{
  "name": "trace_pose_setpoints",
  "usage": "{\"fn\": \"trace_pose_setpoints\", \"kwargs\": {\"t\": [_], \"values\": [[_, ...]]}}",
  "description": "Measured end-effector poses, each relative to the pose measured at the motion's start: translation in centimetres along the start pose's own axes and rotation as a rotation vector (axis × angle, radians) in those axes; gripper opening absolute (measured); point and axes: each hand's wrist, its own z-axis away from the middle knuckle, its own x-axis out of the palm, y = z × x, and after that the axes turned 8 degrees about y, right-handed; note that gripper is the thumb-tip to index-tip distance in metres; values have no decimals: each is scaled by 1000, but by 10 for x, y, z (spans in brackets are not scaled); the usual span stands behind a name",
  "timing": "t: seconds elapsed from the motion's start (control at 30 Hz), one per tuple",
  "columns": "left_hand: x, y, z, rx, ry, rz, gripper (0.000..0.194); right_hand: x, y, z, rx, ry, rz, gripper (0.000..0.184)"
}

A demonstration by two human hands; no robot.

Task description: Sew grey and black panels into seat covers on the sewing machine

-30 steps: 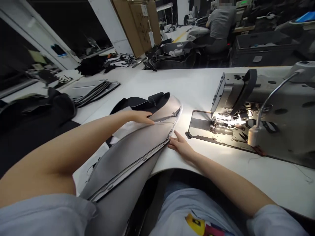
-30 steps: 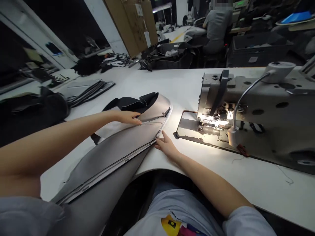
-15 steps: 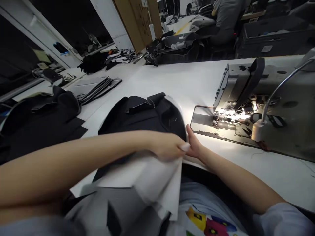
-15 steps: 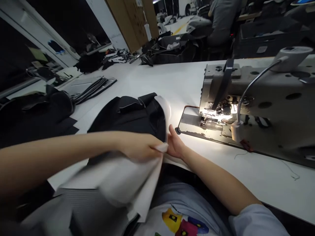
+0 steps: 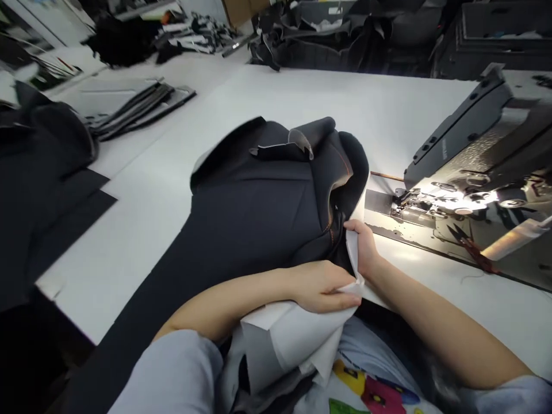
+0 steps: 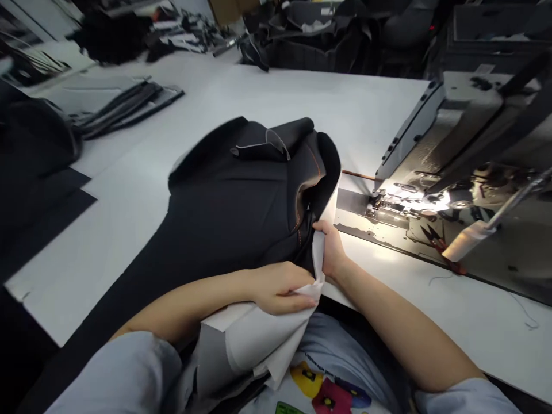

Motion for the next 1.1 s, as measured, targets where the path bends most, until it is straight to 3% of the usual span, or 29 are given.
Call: {"fn": "trace_pose_setpoints", "kwargs": {"t": [0.07, 0.1, 0.13, 0.2, 0.27, 0.33, 0.5, 0.7, 1.1], "values": [[-16, -12, 4, 83, 188, -208, 38, 3, -5, 4, 125, 13, -123, 46], [-24, -19, 5, 61, 303, -309, 40, 5, -8, 6, 186, 27, -194, 48], [-31, -27, 6, 3, 399, -396, 47, 8, -9, 8, 224, 46, -247, 48], [-41, -41, 8, -148, 483, -511, 76, 14, -10, 11, 254, 76, -312, 48], [-45, -51, 11, -251, 440, -557, 103, 18, -9, 13, 245, 70, -318, 50], [-44, -54, 13, -284, 397, -567, 111, 20, -7, 14, 241, 40, -300, 51], [-34, -44, 19, -254, 467, -644, 103, 9, -6, 15, 254, -30, -237, 57], [-25, -40, 18, -275, 544, -768, 94, -11, -15, 6, 116, -30, -5, 56], [-31, -44, 24, -278, 513, -663, 101, 8, -4, 14, 164, 40, -145, 60]]}}
